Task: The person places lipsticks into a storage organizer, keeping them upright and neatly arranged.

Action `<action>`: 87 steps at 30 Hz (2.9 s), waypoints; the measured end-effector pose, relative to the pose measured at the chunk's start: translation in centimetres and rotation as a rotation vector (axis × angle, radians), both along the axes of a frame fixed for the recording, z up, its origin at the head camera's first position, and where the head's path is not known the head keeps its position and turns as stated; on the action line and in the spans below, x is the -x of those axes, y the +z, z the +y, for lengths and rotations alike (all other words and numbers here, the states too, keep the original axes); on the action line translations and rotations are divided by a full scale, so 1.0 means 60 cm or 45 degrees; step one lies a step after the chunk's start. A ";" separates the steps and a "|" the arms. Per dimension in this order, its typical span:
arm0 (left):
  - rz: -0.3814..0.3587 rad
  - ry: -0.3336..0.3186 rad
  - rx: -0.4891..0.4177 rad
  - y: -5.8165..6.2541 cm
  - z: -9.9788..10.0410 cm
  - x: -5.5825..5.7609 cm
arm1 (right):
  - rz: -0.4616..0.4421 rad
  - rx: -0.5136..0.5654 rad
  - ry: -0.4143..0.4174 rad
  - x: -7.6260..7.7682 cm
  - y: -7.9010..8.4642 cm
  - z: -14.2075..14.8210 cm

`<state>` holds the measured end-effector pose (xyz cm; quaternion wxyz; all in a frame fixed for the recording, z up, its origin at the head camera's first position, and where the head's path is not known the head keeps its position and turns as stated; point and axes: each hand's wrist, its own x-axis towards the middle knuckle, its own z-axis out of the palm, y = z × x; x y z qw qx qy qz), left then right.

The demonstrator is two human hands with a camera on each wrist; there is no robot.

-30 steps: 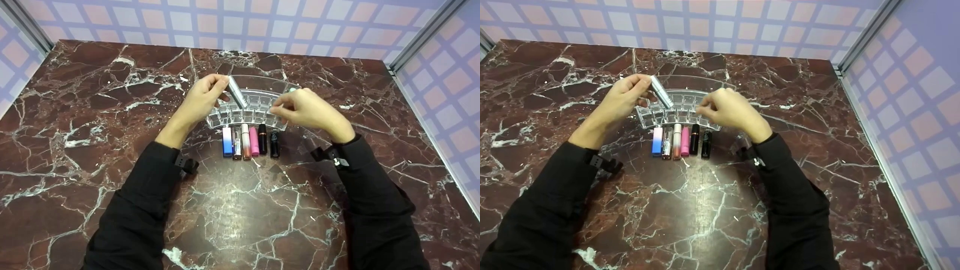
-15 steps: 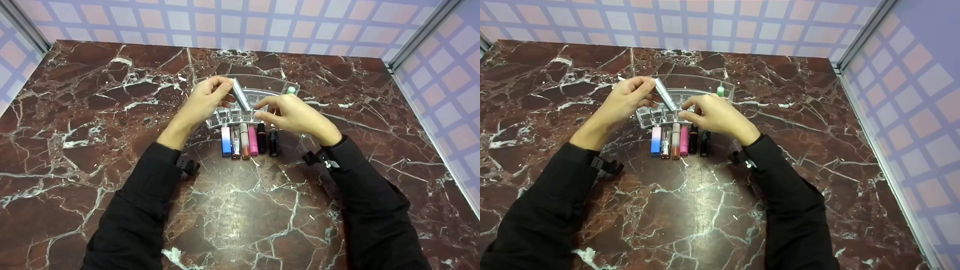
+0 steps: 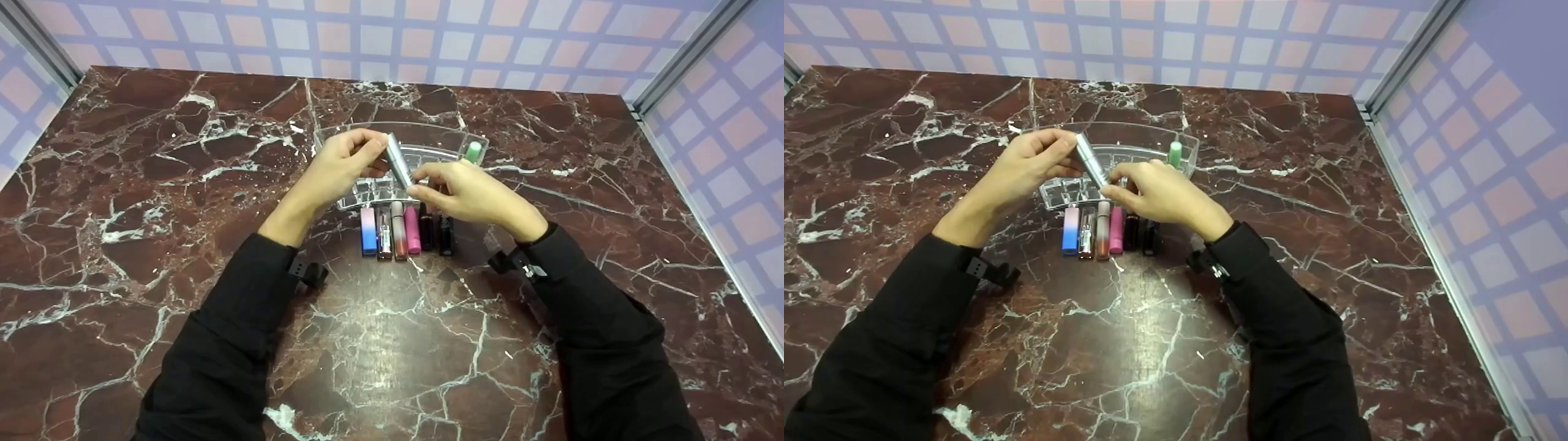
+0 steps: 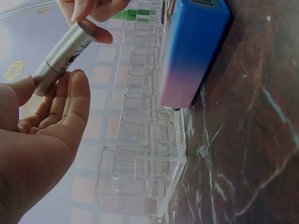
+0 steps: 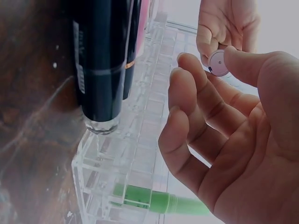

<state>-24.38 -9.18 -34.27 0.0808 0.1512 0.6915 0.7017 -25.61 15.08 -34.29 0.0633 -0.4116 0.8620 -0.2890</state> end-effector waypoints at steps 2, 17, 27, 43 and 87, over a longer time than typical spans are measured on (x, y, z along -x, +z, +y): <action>0.007 -0.008 0.010 -0.001 0.001 0.000 | -0.002 0.000 0.011 -0.001 -0.002 -0.001; 0.029 0.017 0.014 -0.003 -0.001 -0.001 | -0.044 -0.013 0.049 -0.013 -0.006 -0.015; 0.023 0.012 0.048 -0.005 0.000 0.000 | -0.042 -0.031 0.059 -0.012 -0.010 -0.018; 0.064 -0.089 0.113 -0.008 0.002 0.000 | -0.040 -0.073 0.082 -0.013 -0.013 -0.019; 0.282 0.307 0.118 0.030 -0.023 -0.004 | 0.086 -0.269 -0.136 0.011 0.015 0.034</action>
